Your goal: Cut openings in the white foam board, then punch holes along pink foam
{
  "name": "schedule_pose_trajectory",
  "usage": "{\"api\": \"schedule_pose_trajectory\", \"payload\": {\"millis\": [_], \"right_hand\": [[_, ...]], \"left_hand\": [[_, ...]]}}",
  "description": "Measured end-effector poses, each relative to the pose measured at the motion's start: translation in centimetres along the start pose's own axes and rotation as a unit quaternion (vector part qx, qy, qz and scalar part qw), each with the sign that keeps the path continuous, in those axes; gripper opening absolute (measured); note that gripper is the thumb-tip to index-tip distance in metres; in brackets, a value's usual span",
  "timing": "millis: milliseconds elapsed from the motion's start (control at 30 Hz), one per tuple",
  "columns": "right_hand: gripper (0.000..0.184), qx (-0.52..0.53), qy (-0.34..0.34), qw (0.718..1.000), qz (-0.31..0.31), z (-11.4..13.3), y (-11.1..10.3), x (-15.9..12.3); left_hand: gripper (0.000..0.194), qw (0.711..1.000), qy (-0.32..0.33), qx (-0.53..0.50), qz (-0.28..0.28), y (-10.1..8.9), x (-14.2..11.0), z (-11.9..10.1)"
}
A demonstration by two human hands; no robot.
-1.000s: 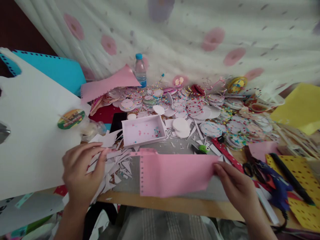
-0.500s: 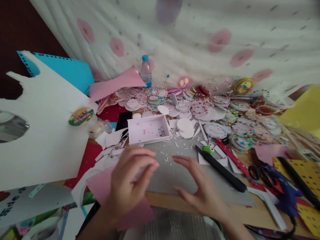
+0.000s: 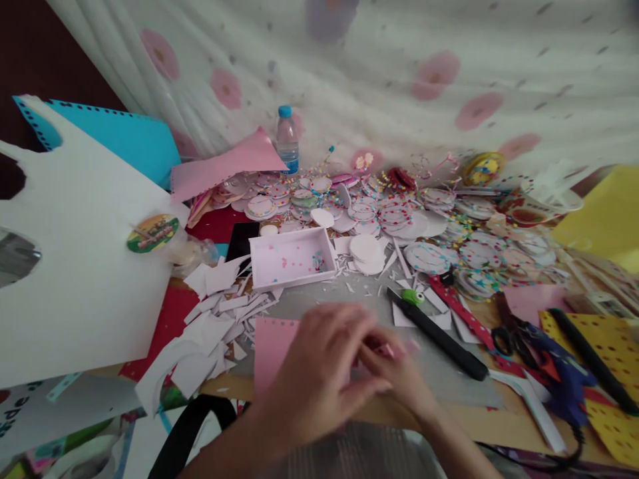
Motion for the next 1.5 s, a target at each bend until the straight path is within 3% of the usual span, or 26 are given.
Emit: {"api": "schedule_pose_trajectory", "payload": {"millis": [67,133,200,300,433,600,800,967,1133,1267,1400,1500], "right_hand": [[0.036,0.052,0.053,0.997,0.030,-0.3,-0.1,0.4],[0.038,0.105,0.088,0.989,0.063,-0.4,-0.1,0.7],[0.039,0.157,0.101,0.978,0.089,-0.3,-0.1,0.8],[0.032,0.210,0.109,0.962,0.137,-0.2,0.1,0.9],[0.028,0.219,0.126,0.949,0.188,-0.3,0.3,0.9],[0.026,0.218,0.118,0.943,0.223,0.5,0.0,1.0],[0.024,0.182,0.091,0.951,0.235,1.5,-1.1,1.2],[0.026,0.155,0.084,0.967,0.184,1.6,-2.5,1.6],[0.028,0.136,0.100,0.966,0.194,2.1,-1.5,1.1],[0.027,0.084,0.056,0.981,0.165,2.4,-2.1,1.4],[0.026,0.022,-0.012,0.998,0.055,2.7,-4.6,2.4],[0.024,-0.007,-0.057,0.998,0.028,4.2,-4.0,3.6]], "left_hand": [[0.060,0.995,-0.100,-0.002,0.015,-0.5,-0.6,3.3],[0.041,0.976,-0.195,-0.045,0.088,0.2,-1.5,6.0],[0.027,0.944,-0.270,-0.113,0.148,1.2,-2.4,7.5],[0.036,0.899,-0.348,-0.215,0.156,1.8,-3.0,8.2],[0.040,0.857,-0.368,-0.323,0.161,2.4,-3.1,7.9],[0.041,0.841,-0.364,-0.358,0.179,2.8,-3.0,8.2],[0.042,0.803,-0.385,-0.421,0.172,2.8,-2.8,7.9],[0.043,0.822,-0.365,-0.398,0.180,2.3,-2.6,7.7],[0.041,0.837,-0.350,-0.364,0.212,2.9,-2.6,7.1],[0.040,0.850,-0.332,-0.331,0.241,2.8,-2.4,6.4],[0.044,0.872,-0.308,-0.295,0.242,1.0,-3.3,6.1],[0.044,0.898,-0.293,-0.266,0.193,-2.0,-6.1,6.3]]}}
Point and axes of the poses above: each hand's wrist, its own x-axis towards the middle knuckle, its own y-axis out of the palm, z = x × y, the point moved 7 cm from there along x, towards the middle knuckle, and after that the axes turned 7 degrees about y, right-handed, at the moved point
